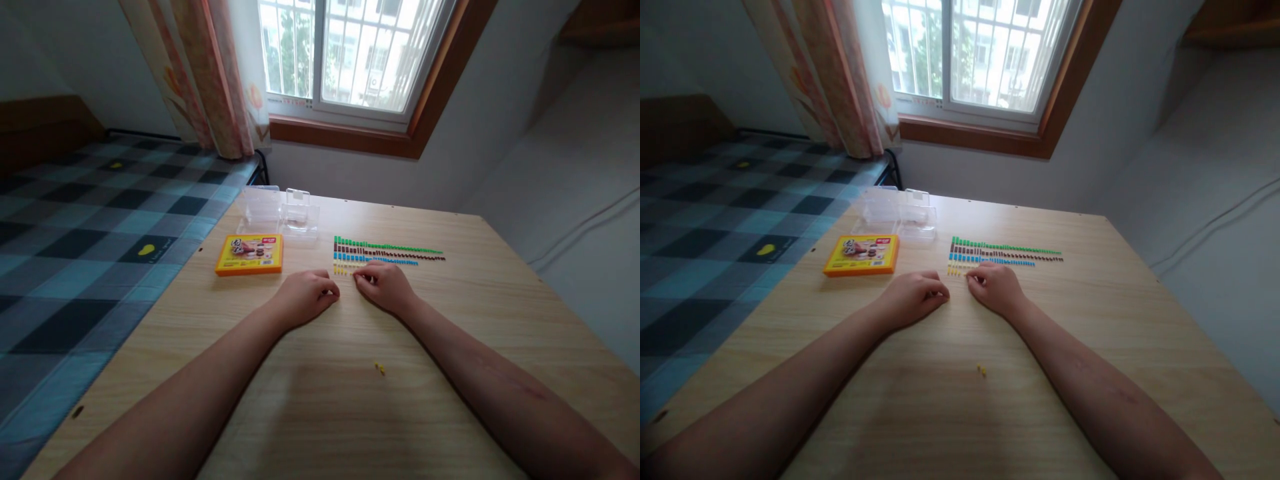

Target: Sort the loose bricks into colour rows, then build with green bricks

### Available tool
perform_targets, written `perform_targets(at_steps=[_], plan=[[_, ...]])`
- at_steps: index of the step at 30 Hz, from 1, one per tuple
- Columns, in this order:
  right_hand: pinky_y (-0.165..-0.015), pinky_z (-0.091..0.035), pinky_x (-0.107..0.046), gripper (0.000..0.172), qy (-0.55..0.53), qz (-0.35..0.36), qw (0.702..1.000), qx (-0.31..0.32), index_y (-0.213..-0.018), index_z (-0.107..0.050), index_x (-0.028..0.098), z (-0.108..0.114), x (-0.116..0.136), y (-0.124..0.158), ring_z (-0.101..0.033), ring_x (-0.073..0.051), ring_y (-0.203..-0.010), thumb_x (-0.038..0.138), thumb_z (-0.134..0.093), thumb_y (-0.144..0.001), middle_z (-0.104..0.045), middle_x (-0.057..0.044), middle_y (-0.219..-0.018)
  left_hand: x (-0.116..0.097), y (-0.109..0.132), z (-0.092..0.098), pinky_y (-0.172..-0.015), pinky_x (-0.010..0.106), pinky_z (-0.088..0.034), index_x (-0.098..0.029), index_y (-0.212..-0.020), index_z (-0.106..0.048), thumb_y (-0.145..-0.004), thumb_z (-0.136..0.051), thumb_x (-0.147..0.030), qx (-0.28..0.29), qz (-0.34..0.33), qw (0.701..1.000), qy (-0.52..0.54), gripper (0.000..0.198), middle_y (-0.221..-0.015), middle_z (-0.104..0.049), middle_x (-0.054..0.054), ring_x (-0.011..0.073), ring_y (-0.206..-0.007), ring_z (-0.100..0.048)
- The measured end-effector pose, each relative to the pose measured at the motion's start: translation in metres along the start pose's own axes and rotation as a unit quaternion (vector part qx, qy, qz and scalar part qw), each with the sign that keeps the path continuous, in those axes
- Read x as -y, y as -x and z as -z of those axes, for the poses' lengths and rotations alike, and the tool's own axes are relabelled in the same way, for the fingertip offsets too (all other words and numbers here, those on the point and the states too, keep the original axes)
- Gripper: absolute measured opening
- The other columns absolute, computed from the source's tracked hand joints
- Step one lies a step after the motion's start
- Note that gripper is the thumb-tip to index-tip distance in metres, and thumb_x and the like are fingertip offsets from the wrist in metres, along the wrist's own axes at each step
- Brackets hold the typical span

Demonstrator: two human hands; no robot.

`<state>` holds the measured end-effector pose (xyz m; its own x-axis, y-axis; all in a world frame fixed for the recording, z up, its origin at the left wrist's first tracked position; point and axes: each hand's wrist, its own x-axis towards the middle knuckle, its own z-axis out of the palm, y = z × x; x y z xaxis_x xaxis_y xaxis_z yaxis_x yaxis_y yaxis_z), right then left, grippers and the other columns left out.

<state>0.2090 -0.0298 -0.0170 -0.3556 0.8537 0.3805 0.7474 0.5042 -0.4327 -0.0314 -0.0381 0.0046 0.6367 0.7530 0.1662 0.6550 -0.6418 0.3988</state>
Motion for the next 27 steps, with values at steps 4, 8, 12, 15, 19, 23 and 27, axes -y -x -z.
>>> perform_targets(at_steps=[4,8,12,15,19,23,27], plan=[[-0.065,-0.042,-0.026,0.021,0.007,0.000,1.000,0.007,-0.091,-0.082,0.020,0.0004,0.0016,0.0006,-0.062,-0.015,-0.066,0.020,-0.061,-0.088,-0.074,-0.004,-0.080,-0.0007,0.0001,0.0002,-0.073,0.027,-0.047,-0.026,-0.093,-0.080,-0.093,-0.061,-0.028,0.002,0.002,1.000,0.002,0.020,-0.096,-0.073,0.002,0.0162,-0.083,-0.067],[-0.064,-0.042,-0.026,0.022,0.009,0.001,1.000,0.013,-0.091,-0.083,0.021,0.0007,0.0008,0.0000,-0.061,-0.015,-0.066,0.022,-0.061,-0.089,-0.074,-0.004,-0.079,-0.0007,0.0001,-0.0005,-0.074,0.027,-0.047,-0.026,-0.092,-0.080,-0.093,-0.061,-0.028,-0.001,0.003,1.000,-0.001,0.019,-0.095,-0.073,0.002,0.0167,-0.083,-0.066],[-0.066,-0.043,-0.026,0.022,0.002,-0.004,1.000,0.006,-0.092,-0.082,0.020,-0.0003,-0.0011,-0.0003,-0.062,-0.015,-0.069,0.021,-0.060,-0.090,-0.074,-0.004,-0.082,-0.0006,0.0001,-0.0010,-0.074,0.026,-0.047,-0.026,-0.092,-0.080,-0.093,-0.061,-0.026,-0.002,0.001,1.000,-0.002,0.019,-0.095,-0.073,0.002,0.0162,-0.083,-0.066],[-0.068,-0.043,-0.027,0.022,0.007,-0.002,1.000,0.005,-0.093,-0.082,0.020,-0.0016,-0.0016,-0.0004,-0.062,-0.016,-0.070,0.022,-0.061,-0.090,-0.075,-0.004,-0.083,-0.0006,-0.0001,-0.0010,-0.074,0.026,-0.047,-0.026,-0.092,-0.080,-0.093,-0.061,-0.026,-0.001,0.001,1.000,-0.007,0.019,-0.095,-0.074,0.002,0.0168,-0.085,-0.067],[-0.067,-0.042,-0.027,0.022,0.021,-0.001,1.000,0.009,-0.094,-0.083,0.022,-0.0018,-0.0006,-0.0003,-0.061,-0.015,-0.068,0.023,-0.061,-0.091,-0.074,-0.004,-0.081,-0.0006,-0.0003,-0.0014,-0.075,0.027,-0.048,-0.026,-0.091,-0.080,-0.092,-0.062,-0.026,-0.003,0.000,1.000,-0.013,0.018,-0.095,-0.074,0.002,0.0170,-0.085,-0.067],[-0.067,-0.042,-0.027,0.022,0.023,0.001,1.000,0.004,-0.094,-0.083,0.022,-0.0015,-0.0001,0.0003,-0.061,-0.015,-0.067,0.024,-0.061,-0.091,-0.073,-0.004,-0.081,-0.0016,0.0000,-0.0012,-0.075,0.027,-0.048,-0.025,-0.090,-0.080,-0.092,-0.063,-0.026,-0.007,0.003,1.000,-0.010,0.017,-0.094,-0.073,0.002,0.0162,-0.083,-0.066],[-0.066,-0.042,-0.027,0.021,0.017,0.000,1.000,0.005,-0.097,-0.083,0.023,-0.0024,-0.0011,0.0008,-0.060,-0.015,-0.066,0.026,-0.062,-0.091,-0.074,-0.003,-0.082,-0.0024,-0.0001,-0.0007,-0.074,0.027,-0.048,-0.025,-0.090,-0.079,-0.092,-0.063,-0.026,-0.005,0.004,1.000,-0.007,0.017,-0.094,-0.073,0.002,0.0160,-0.082,-0.066]])
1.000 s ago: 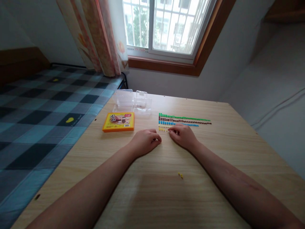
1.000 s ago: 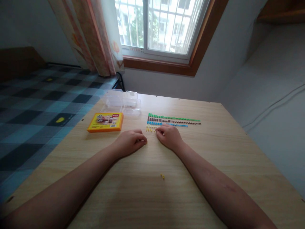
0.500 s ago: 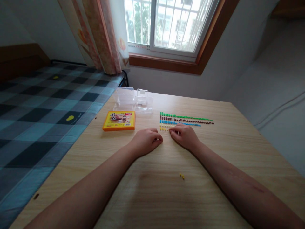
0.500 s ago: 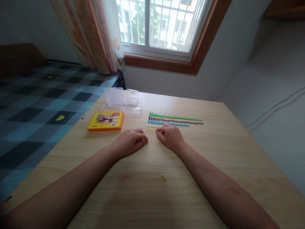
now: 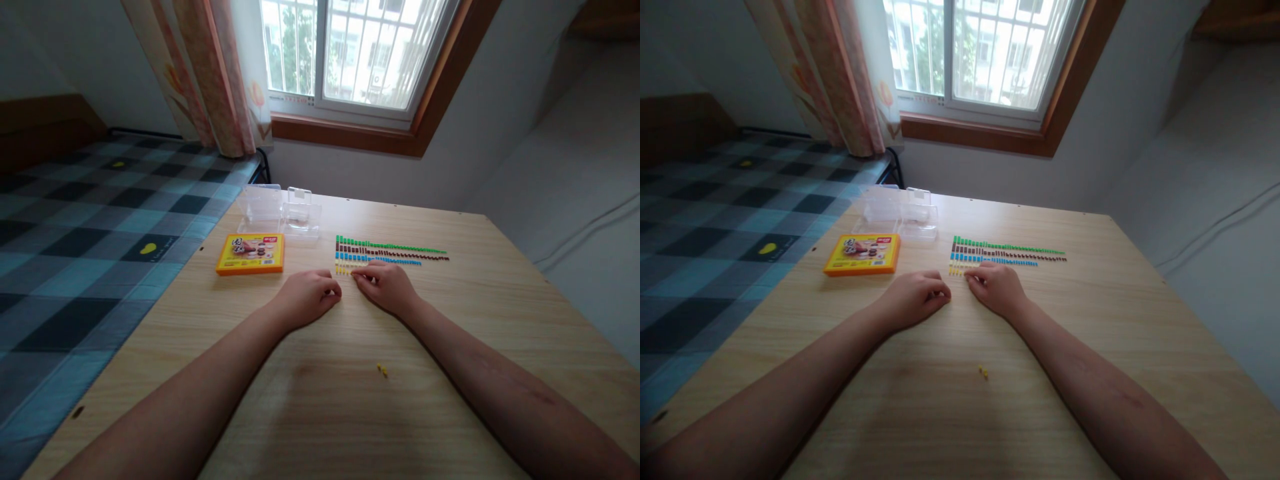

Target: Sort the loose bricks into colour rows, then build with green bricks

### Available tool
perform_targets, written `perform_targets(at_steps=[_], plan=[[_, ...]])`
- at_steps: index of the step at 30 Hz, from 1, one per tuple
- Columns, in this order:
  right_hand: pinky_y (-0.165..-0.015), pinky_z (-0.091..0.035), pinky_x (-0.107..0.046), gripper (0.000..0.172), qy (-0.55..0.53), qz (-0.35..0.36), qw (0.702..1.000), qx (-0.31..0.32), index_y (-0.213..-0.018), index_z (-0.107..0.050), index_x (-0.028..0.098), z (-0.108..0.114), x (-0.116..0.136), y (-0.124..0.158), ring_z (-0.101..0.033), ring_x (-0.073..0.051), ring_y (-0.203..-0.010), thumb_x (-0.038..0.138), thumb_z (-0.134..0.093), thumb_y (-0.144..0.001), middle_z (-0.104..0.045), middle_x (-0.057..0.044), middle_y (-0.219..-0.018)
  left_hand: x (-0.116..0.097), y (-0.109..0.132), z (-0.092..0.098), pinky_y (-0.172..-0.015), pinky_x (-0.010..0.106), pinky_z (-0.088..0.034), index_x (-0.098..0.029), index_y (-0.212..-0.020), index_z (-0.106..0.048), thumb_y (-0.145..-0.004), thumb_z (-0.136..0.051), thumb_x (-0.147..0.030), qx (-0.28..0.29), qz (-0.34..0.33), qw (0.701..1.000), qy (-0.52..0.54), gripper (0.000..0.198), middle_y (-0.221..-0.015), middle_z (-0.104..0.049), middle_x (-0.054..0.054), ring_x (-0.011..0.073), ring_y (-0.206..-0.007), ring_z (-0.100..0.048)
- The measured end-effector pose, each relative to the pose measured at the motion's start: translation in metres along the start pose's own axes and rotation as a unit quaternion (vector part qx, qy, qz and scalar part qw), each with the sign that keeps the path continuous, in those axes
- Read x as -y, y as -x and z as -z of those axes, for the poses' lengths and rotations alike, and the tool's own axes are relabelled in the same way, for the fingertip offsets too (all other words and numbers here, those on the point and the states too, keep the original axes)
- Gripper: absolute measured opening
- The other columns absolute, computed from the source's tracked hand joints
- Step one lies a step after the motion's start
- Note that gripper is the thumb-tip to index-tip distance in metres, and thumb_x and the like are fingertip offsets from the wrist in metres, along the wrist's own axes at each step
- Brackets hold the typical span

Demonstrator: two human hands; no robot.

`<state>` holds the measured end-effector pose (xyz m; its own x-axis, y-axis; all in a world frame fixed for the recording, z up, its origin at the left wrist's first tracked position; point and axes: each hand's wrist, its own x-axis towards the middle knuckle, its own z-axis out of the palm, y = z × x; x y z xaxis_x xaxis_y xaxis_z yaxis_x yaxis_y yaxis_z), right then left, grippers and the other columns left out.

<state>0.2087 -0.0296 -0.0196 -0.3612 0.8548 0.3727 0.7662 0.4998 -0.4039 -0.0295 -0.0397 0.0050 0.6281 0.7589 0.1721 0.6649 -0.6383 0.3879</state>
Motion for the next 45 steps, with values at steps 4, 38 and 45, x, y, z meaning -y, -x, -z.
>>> perform_targets(at_steps=[4,38,45], plan=[[-0.065,-0.041,-0.027,0.022,0.007,0.002,1.000,0.001,-0.098,-0.083,0.024,0.000,0.000,0.000,-0.060,-0.015,-0.066,0.027,-0.062,-0.092,-0.074,-0.004,-0.082,0.001,0.000,0.000,-0.074,0.027,-0.048,-0.026,-0.090,-0.079,-0.092,-0.062,-0.026,0.004,-0.002,1.000,-0.002,0.018,-0.095,-0.074,0.002,0.0166,-0.084,-0.067],[-0.065,-0.043,-0.028,0.023,0.024,0.012,1.000,-0.005,-0.094,-0.082,0.023,0.006,0.005,0.009,-0.065,-0.017,-0.070,0.027,-0.059,-0.095,-0.075,-0.004,-0.081,0.003,-0.001,-0.002,-0.072,0.028,-0.048,-0.022,-0.091,-0.079,-0.089,-0.063,-0.023,-0.037,0.046,0.997,0.046,0.017,-0.090,-0.072,0.003,0.0157,-0.076,-0.065],[-0.071,-0.047,-0.030,0.026,0.014,-0.019,1.000,-0.004,-0.102,-0.082,0.023,0.003,0.002,0.005,-0.070,-0.020,-0.079,0.030,-0.058,-0.097,-0.079,-0.006,-0.092,0.001,-0.001,-0.001,-0.071,0.028,-0.047,-0.022,-0.090,-0.079,-0.089,-0.063,-0.024,-0.031,0.045,0.998,0.042,0.017,-0.090,-0.073,0.003,0.0164,-0.078,-0.066]])
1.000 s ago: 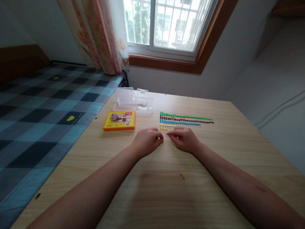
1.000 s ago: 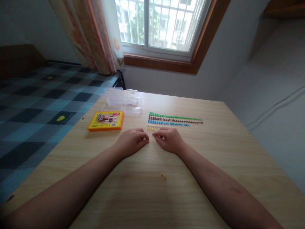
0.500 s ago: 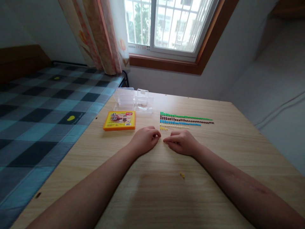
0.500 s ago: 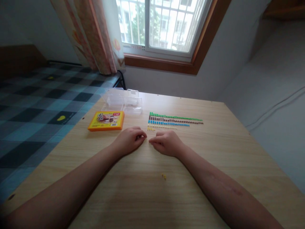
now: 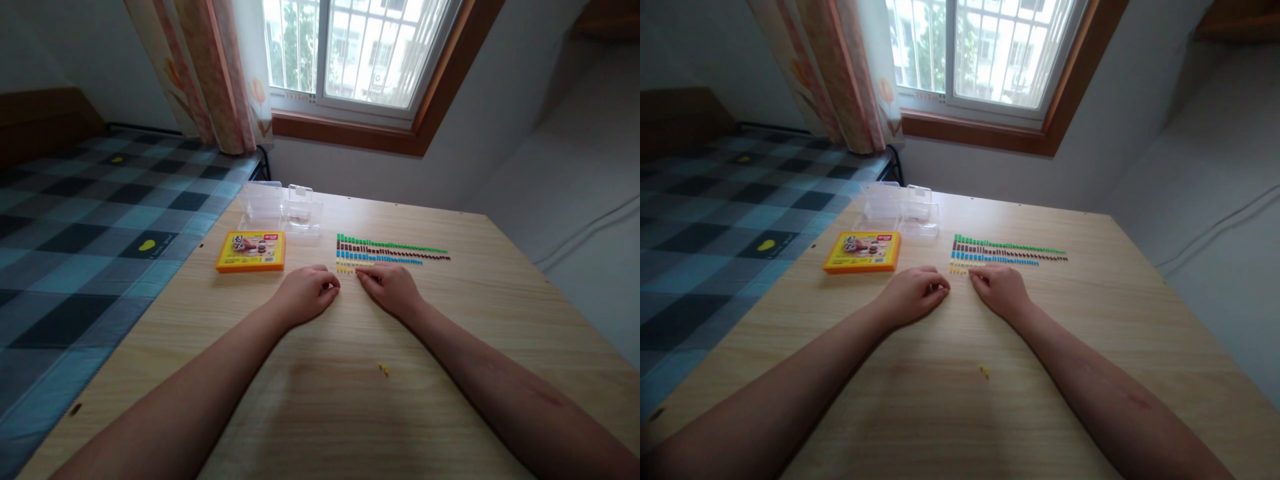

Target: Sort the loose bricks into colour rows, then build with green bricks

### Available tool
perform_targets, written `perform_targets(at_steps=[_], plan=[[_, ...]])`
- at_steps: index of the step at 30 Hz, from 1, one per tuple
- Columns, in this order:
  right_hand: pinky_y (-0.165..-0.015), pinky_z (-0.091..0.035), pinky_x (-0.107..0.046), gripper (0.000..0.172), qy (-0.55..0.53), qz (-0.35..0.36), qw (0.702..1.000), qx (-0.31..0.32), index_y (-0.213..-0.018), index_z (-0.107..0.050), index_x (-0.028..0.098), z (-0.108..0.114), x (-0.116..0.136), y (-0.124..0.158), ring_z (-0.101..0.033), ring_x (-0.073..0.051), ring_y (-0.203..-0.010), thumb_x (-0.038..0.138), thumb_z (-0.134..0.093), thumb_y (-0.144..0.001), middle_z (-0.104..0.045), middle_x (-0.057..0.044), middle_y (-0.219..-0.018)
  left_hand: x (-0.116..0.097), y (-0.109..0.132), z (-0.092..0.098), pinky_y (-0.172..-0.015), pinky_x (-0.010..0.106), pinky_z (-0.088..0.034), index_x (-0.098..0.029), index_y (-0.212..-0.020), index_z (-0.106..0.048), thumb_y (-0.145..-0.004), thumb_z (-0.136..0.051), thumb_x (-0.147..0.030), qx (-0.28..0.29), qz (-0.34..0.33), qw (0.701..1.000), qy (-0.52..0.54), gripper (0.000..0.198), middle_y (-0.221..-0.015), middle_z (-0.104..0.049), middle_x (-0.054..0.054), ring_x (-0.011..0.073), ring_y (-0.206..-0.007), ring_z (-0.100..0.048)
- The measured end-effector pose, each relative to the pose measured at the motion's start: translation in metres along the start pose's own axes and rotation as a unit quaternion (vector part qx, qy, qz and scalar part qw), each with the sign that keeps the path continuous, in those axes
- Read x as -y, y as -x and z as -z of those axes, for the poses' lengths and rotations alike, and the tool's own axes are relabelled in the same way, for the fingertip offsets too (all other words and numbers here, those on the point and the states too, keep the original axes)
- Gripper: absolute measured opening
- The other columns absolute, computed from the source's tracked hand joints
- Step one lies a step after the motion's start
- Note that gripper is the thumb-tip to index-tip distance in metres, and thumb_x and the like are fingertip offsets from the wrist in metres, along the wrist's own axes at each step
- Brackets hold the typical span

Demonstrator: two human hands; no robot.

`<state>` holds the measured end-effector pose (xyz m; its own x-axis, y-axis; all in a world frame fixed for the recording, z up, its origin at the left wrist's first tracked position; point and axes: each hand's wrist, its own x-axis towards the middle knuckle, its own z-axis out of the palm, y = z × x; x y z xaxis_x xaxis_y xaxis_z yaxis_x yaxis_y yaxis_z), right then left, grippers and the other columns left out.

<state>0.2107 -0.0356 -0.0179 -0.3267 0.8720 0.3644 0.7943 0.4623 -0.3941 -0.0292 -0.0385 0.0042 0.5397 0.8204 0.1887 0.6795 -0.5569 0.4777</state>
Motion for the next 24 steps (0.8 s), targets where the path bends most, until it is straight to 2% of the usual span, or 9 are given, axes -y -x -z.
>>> perform_targets(at_steps=[4,9,18,22,24], plan=[[-0.074,-0.049,-0.029,0.025,-0.013,-0.006,1.000,-0.008,-0.103,-0.082,0.023,0.000,0.000,0.000,-0.071,-0.020,-0.082,0.028,-0.059,-0.097,-0.080,-0.005,-0.095,0.001,0.000,-0.001,-0.072,0.029,-0.048,-0.022,-0.090,-0.079,-0.089,-0.062,-0.023,-0.002,-0.005,1.000,-0.004,0.017,-0.091,-0.073,0.003,0.0169,-0.080,-0.066],[-0.069,-0.047,-0.029,0.025,0.012,0.003,1.000,-0.001,-0.098,-0.083,0.024,0.000,-0.001,0.000,-0.070,-0.020,-0.077,0.030,-0.058,-0.097,-0.079,-0.005,-0.088,0.001,0.000,-0.002,-0.074,0.029,-0.049,-0.022,-0.090,-0.079,-0.090,-0.061,-0.022,0.000,-0.006,1.000,-0.009,0.018,-0.093,-0.074,0.004,0.0176,-0.082,-0.067],[-0.070,-0.049,-0.029,0.023,-0.025,0.015,0.999,-0.024,-0.100,-0.082,0.023,-0.001,-0.002,0.000,-0.070,-0.019,-0.076,0.026,-0.060,-0.094,-0.080,-0.005,-0.090,0.003,0.000,-0.003,-0.075,0.029,-0.049,-0.023,-0.092,-0.079,-0.090,-0.061,-0.023,-0.002,-0.014,1.000,-0.016,0.019,-0.093,-0.074,0.004,0.0178,-0.083,-0.067],[-0.071,-0.050,-0.029,0.022,-0.054,0.026,0.998,-0.016,-0.096,-0.082,0.022,0.004,0.000,0.003,-0.070,-0.019,-0.077,0.023,-0.061,-0.091,-0.080,-0.006,-0.089,0.003,0.000,-0.002,-0.076,0.028,-0.050,-0.022,-0.092,-0.079,-0.090,-0.060,-0.023,0.001,-0.020,1.000,-0.015,0.018,-0.092,-0.073,0.004,0.0173,-0.082,-0.066],[-0.072,-0.050,-0.028,0.021,-0.097,0.041,0.994,0.013,-0.094,-0.082,0.021,0.013,0.004,0.006,-0.070,-0.018,-0.077,0.022,-0.061,-0.089,-0.079,-0.006,-0.089,0.002,0.000,-0.002,-0.076,0.028,-0.050,-0.022,-0.092,-0.079,-0.091,-0.060,-0.023,0.000,-0.023,1.000,-0.014,0.019,-0.092,-0.073,0.004,0.0175,-0.083,-0.066]])
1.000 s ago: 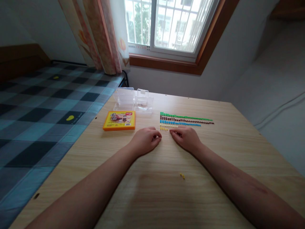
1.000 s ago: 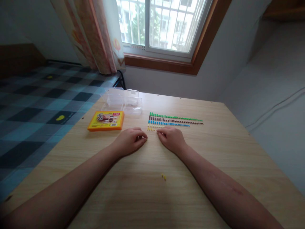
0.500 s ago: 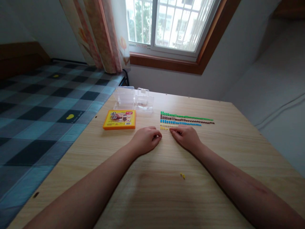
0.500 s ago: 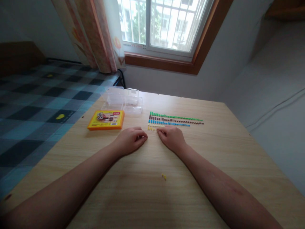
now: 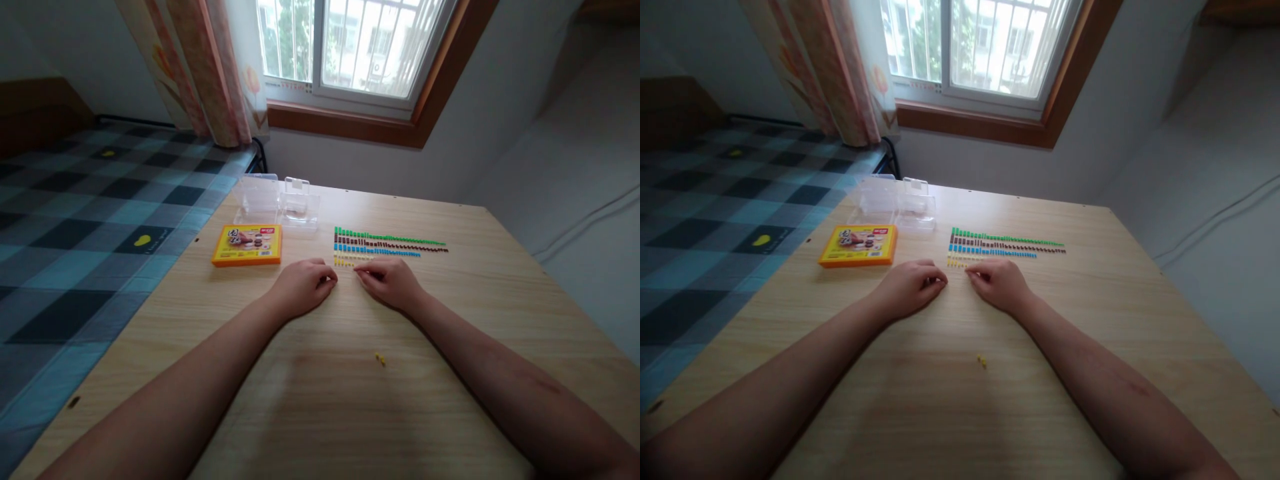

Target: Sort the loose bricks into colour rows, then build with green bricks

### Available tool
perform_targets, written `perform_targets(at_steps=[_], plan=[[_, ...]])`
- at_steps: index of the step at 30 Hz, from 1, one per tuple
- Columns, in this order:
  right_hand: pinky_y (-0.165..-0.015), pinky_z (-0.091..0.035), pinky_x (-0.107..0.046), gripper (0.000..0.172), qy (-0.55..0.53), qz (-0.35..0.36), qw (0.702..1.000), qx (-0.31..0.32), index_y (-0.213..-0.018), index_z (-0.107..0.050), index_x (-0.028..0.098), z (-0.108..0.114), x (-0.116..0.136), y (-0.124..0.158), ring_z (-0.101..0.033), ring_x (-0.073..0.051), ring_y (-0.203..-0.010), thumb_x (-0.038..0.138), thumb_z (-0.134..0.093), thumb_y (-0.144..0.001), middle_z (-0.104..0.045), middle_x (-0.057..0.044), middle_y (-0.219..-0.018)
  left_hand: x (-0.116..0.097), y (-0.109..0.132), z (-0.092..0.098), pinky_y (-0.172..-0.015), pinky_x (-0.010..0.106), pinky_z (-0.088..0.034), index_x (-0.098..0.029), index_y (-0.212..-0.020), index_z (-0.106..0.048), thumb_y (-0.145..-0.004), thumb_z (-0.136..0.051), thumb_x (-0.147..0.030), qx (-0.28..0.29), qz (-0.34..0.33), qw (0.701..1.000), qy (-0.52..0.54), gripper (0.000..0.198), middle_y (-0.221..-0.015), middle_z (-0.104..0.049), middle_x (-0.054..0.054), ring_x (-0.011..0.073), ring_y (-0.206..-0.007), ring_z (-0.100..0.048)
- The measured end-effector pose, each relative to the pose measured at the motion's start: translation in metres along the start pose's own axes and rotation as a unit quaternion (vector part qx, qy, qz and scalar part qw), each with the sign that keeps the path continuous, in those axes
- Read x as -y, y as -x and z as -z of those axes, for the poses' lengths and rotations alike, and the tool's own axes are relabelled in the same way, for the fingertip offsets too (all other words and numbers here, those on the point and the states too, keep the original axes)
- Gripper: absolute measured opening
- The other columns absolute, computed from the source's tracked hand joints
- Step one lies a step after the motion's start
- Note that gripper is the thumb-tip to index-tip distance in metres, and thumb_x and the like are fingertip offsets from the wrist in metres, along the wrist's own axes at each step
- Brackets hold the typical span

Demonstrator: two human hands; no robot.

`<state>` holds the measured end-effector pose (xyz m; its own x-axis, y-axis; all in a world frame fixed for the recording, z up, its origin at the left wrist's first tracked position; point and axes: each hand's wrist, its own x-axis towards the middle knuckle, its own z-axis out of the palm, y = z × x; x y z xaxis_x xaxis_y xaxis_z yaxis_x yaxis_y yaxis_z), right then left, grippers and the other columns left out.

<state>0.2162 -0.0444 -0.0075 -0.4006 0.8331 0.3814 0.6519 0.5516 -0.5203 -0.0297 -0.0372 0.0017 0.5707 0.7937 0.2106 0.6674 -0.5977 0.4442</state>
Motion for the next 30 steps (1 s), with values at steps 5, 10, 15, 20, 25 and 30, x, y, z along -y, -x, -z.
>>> perform_targets(at_steps=[5,10,15,20,25,30], plan=[[-0.053,-0.042,-0.022,0.018,-0.152,0.014,0.937,0.314,-0.094,-0.082,0.020,0.032,0.024,0.005,-0.059,-0.012,-0.057,0.024,-0.066,-0.086,-0.071,0.001,-0.068,-0.001,0.000,0.001,-0.077,0.029,-0.050,-0.022,-0.092,-0.079,-0.091,-0.060,-0.025,0.002,-0.002,1.000,0.003,0.019,-0.095,-0.074,0.004,0.0184,-0.085,-0.067],[-0.052,-0.041,-0.021,0.011,-0.170,0.012,0.883,0.437,-0.087,-0.082,0.022,0.047,0.036,0.005,-0.058,-0.011,-0.056,0.023,-0.072,-0.081,-0.069,0.003,-0.066,0.000,-0.001,0.002,-0.079,0.029,-0.050,-0.022,-0.090,-0.079,-0.091,-0.060,-0.026,0.005,-0.006,1.000,-0.002,0.019,-0.092,-0.074,0.004,0.0188,-0.086,-0.066],[-0.052,-0.041,-0.022,0.011,-0.101,0.045,0.895,0.433,-0.082,-0.081,0.024,0.043,0.042,0.008,-0.059,-0.011,-0.055,0.018,-0.072,-0.079,-0.073,0.003,-0.069,0.000,-0.002,0.003,-0.078,0.028,-0.050,-0.021,-0.090,-0.079,-0.090,-0.061,-0.025,0.004,-0.002,1.000,0.002,0.018,-0.090,-0.073,0.004,0.0178,-0.082,-0.065],[-0.051,-0.038,-0.024,0.016,-0.060,0.060,0.914,0.397,-0.073,-0.079,0.025,0.045,0.052,0.009,-0.053,-0.010,-0.051,0.012,-0.071,-0.075,-0.069,0.004,-0.062,0.000,-0.001,0.003,-0.077,0.028,-0.049,-0.021,-0.090,-0.078,-0.091,-0.059,-0.024,0.006,-0.006,1.000,0.005,0.019,-0.092,-0.073,0.004,0.0179,-0.084,-0.066],[-0.055,-0.039,-0.025,0.019,-0.022,0.030,0.931,0.362,-0.078,-0.078,0.023,0.045,0.044,0.005,-0.058,-0.012,-0.059,0.011,-0.065,-0.078,-0.071,0.002,-0.069,0.000,-0.001,0.003,-0.073,0.028,-0.048,-0.021,-0.091,-0.079,-0.090,-0.060,-0.024,0.008,0.000,1.000,0.007,0.019,-0.090,-0.073,0.004,0.0170,-0.080,-0.065],[-0.064,-0.042,-0.026,0.016,0.078,-0.065,0.987,0.124,-0.087,-0.078,0.024,0.025,0.011,-0.002,-0.064,-0.016,-0.070,0.022,-0.063,-0.088,-0.076,-0.001,-0.081,0.001,-0.001,0.003,-0.076,0.028,-0.049,-0.022,-0.091,-0.078,-0.090,-0.059,-0.023,0.011,0.000,1.000,0.005,0.019,-0.092,-0.074,0.004,0.0173,-0.082,-0.066]])
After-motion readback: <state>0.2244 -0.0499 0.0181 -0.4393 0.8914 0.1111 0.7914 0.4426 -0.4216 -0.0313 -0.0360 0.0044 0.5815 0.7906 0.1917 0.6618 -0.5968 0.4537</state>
